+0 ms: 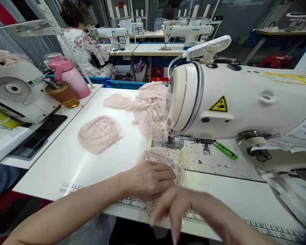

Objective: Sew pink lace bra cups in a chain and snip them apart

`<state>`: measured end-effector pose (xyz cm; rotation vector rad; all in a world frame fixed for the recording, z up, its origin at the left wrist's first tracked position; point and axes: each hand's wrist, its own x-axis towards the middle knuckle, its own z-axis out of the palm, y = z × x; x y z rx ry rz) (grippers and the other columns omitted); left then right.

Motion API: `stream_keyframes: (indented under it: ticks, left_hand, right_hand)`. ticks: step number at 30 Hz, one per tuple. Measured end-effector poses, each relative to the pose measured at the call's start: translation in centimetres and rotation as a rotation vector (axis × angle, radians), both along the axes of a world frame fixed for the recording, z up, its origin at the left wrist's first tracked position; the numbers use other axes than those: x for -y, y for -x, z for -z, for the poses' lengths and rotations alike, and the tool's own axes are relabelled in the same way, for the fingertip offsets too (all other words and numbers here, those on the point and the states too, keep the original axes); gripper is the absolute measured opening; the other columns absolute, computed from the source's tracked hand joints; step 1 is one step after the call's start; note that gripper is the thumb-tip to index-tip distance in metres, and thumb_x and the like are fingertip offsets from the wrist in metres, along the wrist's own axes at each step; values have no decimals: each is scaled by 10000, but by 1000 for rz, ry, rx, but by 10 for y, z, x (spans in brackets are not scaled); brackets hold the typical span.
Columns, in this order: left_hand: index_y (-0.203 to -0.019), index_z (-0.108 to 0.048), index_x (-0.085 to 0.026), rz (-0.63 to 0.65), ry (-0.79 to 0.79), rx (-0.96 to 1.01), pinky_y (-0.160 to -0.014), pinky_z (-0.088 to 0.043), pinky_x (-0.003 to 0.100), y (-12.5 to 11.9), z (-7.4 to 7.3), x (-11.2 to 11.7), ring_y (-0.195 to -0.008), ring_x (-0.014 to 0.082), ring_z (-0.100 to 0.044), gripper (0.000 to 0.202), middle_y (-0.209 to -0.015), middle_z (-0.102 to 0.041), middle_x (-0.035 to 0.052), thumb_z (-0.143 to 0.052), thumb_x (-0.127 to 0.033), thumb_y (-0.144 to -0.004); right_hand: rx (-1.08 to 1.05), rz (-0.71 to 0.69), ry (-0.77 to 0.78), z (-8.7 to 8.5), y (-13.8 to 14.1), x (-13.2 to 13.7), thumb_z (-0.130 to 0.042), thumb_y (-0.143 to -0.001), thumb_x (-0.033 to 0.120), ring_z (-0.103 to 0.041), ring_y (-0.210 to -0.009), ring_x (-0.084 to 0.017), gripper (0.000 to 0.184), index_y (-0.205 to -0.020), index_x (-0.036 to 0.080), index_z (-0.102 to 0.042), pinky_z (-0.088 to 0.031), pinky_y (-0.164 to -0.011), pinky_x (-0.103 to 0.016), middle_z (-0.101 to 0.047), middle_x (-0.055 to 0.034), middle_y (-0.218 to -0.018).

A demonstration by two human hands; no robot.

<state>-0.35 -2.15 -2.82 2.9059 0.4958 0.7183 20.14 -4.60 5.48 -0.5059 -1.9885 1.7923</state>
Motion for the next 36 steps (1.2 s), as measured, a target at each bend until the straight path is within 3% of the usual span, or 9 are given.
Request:
stream_keyframes:
  ticks: [2,4,8,12,16,19,23,27,36]
  left_hand:
    - [-863,-615,-130,-10,-10,4,-668,-542,270,0,-1,0,-886,189,-635,159,-889,-681,75,-489,-212,-917]
    - [-835,-609,-132,-8,-20,-39,-648,-535,272,0,-3,0,-861,185,-633,146,-887,-678,71,-484,-169,-902]
    - [-844,-614,-126,-11,17,-116,-802,-551,291,0,-10,-1,-1020,198,-623,129,-1042,-682,92,-493,-135,-886]
    - [-866,-611,-126,-157,7,-67,-747,-567,282,-5,-19,4,-966,186,-649,161,-999,-699,84,-456,-100,-903]
    - [-1069,-602,-93,-397,53,-48,-827,-581,339,-19,-25,7,-1055,227,-636,239,-1132,-674,129,-440,-120,-895]
    - [-1292,-498,-38,-490,48,-152,-913,-564,396,-26,-20,4,-1195,269,-580,406,-1299,-598,183,-435,-156,-908]
    - [-1333,-479,-19,-503,-76,-270,-959,-540,446,-26,-8,-3,-1257,308,-537,438,-1349,-559,203,-420,-196,-937]
    - [-1290,-534,2,-523,-183,-327,-935,-553,456,-24,-8,-7,-1211,325,-573,423,-1325,-576,201,-388,-171,-934]
    - [-1272,-569,2,-508,-178,-261,-969,-540,447,-30,-6,-16,-1212,311,-575,418,-1312,-590,190,-372,-190,-956]
  right_hand:
    - [91,203,-284,15,-1,-18,-601,-901,264,-629,-971,-161,96,-844,196,-566,-509,-861,-301,-672,-54,-1026]
    - [206,318,-554,33,-4,-38,-572,-916,246,-626,-913,-167,106,-825,192,-572,-516,-790,-306,-676,-51,-944]
    - [386,304,-920,60,-14,-67,-480,-947,182,-633,-916,-166,168,-993,189,-642,-518,-676,-268,-699,-52,-976]
    - [420,293,-1184,71,-21,-70,-470,-886,82,-641,-940,-175,274,-1031,182,-679,-462,-550,-245,-717,-48,-1048]
    - [388,333,-1301,77,-25,-66,-451,-883,90,-647,-984,-190,276,-989,154,-697,-456,-577,-283,-730,-63,-1060]
    - [384,382,-1376,78,-30,-68,-455,-881,80,-665,-934,-189,261,-883,153,-705,-453,-639,-323,-747,-59,-985]
    - [394,413,-1476,78,-38,-73,-468,-868,54,-673,-769,-157,281,-945,173,-711,-417,-613,-331,-757,-26,-984]
    - [449,428,-1529,80,-41,-76,-479,-839,42,-663,-706,-149,295,-958,178,-712,-377,-534,-326,-760,-7,-974]
    - [490,422,-1422,86,-37,-77,-473,-843,44,-678,-868,-192,307,-990,185,-703,-522,-687,-313,-732,-62,-1087]
